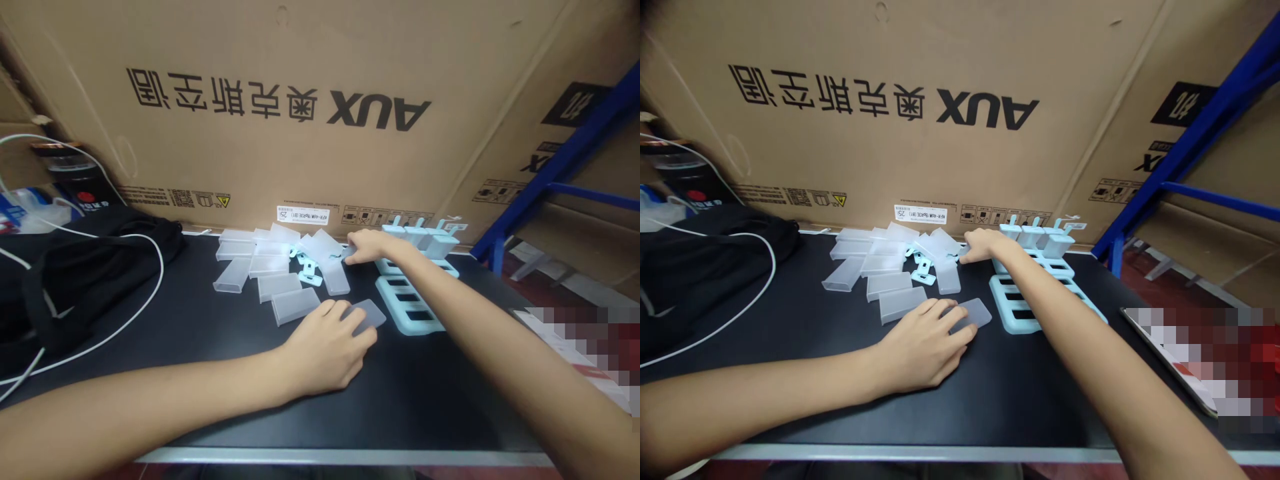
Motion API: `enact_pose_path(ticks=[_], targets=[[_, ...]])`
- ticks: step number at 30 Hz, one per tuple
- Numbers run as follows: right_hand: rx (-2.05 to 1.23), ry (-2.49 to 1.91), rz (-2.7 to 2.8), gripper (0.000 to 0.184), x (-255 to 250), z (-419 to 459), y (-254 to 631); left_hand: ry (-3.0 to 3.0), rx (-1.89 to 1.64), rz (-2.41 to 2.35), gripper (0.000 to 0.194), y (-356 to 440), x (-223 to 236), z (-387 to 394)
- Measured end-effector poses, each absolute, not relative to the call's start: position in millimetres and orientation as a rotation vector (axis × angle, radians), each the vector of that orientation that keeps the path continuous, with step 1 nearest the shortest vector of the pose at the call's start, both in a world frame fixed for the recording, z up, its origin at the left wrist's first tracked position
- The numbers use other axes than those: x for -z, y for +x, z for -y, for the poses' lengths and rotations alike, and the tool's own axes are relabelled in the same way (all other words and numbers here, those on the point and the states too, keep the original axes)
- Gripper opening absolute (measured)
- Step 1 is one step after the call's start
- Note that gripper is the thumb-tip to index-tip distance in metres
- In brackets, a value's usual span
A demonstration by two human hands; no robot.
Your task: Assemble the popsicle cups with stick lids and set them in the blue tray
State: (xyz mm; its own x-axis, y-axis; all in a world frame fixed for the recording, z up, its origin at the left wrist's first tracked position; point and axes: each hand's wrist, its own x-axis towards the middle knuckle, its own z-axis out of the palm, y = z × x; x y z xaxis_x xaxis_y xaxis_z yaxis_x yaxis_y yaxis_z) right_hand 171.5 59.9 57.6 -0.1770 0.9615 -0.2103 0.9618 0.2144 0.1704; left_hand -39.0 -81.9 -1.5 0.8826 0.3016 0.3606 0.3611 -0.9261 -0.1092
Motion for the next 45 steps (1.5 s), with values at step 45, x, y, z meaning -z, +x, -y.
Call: enact_pose_path(ticks=[45], targets=[[-0.022,1.558,-2.651,0.04,-47,-17,109,-2.839,1.282,0.565,0.013,-49,-10,37]])
